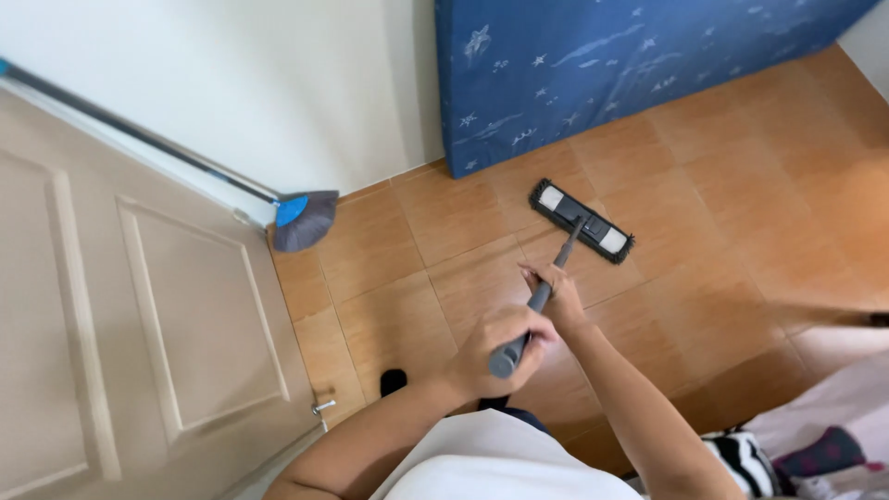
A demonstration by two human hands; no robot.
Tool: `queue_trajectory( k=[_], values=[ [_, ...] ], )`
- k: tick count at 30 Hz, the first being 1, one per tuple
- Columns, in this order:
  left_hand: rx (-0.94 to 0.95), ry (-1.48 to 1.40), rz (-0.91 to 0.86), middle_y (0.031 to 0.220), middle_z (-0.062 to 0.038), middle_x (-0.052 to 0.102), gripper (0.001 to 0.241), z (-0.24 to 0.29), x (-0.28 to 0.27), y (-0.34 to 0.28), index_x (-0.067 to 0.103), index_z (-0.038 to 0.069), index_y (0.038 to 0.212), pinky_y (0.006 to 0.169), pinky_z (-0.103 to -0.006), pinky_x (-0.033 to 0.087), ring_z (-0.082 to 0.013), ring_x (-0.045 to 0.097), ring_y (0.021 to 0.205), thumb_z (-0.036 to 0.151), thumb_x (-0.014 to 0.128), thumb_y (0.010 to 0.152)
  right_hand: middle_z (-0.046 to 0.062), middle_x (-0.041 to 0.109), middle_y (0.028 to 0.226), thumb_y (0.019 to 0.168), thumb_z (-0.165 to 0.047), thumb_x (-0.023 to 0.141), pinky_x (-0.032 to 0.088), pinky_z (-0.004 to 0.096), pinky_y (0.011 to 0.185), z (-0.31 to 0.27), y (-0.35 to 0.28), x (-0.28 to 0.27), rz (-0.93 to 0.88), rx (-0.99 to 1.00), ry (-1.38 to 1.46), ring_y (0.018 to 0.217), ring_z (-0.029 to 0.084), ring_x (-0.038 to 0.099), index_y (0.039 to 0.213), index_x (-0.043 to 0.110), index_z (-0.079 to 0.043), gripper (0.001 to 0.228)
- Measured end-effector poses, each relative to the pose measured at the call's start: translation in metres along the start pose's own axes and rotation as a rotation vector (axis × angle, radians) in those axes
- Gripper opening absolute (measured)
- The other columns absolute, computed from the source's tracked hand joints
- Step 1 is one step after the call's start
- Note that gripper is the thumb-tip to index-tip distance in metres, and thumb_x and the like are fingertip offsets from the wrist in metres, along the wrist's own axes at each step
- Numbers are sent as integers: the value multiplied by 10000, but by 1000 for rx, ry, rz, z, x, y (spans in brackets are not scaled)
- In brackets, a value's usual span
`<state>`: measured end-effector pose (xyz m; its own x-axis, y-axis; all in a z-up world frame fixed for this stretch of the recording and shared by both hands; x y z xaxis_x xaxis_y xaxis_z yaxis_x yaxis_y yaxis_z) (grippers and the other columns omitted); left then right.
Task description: The person mops the tiled floor of a bedroom using a flat mop, moving around a bed and a mattress. They then unfold a blue mattress on the floor and place a pillow on top of it.
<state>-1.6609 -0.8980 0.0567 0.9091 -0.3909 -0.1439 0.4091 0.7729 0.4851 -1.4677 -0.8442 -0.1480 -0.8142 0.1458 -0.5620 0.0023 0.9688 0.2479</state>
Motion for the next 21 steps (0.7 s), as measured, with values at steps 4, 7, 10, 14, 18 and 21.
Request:
queue_trajectory(
  k=[4, 7, 10, 14, 18, 21],
  values=[
    [-301, -94, 51, 883, -35, 671, 90, 3, -61, -3, 676, 57, 1062, 710, -284, 519, -139, 633, 781, 30, 670, 976, 159, 691, 794, 935, -155, 754, 517, 424, 688, -15, 16, 56, 66, 21, -132, 732, 328, 648, 1115, 775, -131, 183],
    [-220, -93, 190, 979, -16, 679, 155, -7, -116, -5, 632, 39, 1140, 796, -264, 529, -102, 634, 890, 67, 686, 997, 164, 717, 949, 973, -127, 694, 548, 403, 732, -62, 34, 90, 187, -121, -35, 861, 336, 696, 1199, 732, -106, 230],
    [-307, -190, 268, 917, -12, 624, 220, -12, -171, -19, 595, 28, 1170, 747, -281, 513, -114, 599, 822, 67, 688, 974, 165, 729, 910, 953, -132, 718, 543, 414, 729, -107, 38, 133, 167, 5, -12, 809, 334, 684, 1151, 742, -89, 204],
    [-150, -496, 343, 860, -14, 578, 120, -12, -220, -25, 589, 21, 1186, 862, -335, 534, -108, 572, 797, 63, 620, 1078, 162, 732, 878, 939, -146, 716, 545, 413, 720, -155, 43, 166, 207, 86, 11, 787, 323, 694, 1127, 743, -72, 205],
    [-134, -582, 363, 792, -13, 574, 95, -6, -242, -22, 612, 8, 1142, 710, -295, 484, -77, 518, 669, 19, 604, 1048, 168, 713, 853, 955, -125, 699, 544, 420, 711, -185, 48, 169, 180, 149, 31, 794, 328, 696, 1115, 747, -62, 178],
    [-232, -354, 316, 802, -79, 664, 65, -19, -232, -36, 621, -1, 987, 557, -261, 412, -105, 506, 606, -55, 620, 952, 156, 731, 894, 950, -112, 698, 542, 417, 715, -164, 45, 164, 198, 3, 6, 796, 334, 686, 1101, 741, -78, 161]
  ],
)
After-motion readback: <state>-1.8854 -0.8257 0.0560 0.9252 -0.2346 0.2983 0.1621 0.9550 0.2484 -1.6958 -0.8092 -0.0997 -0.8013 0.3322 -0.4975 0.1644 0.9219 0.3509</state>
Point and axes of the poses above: each hand's wrist, its own y-axis towards the middle knuckle, its own x-axis out of the palm, z = x × y, the point moved 2 cm from there along y, towards the middle knuckle
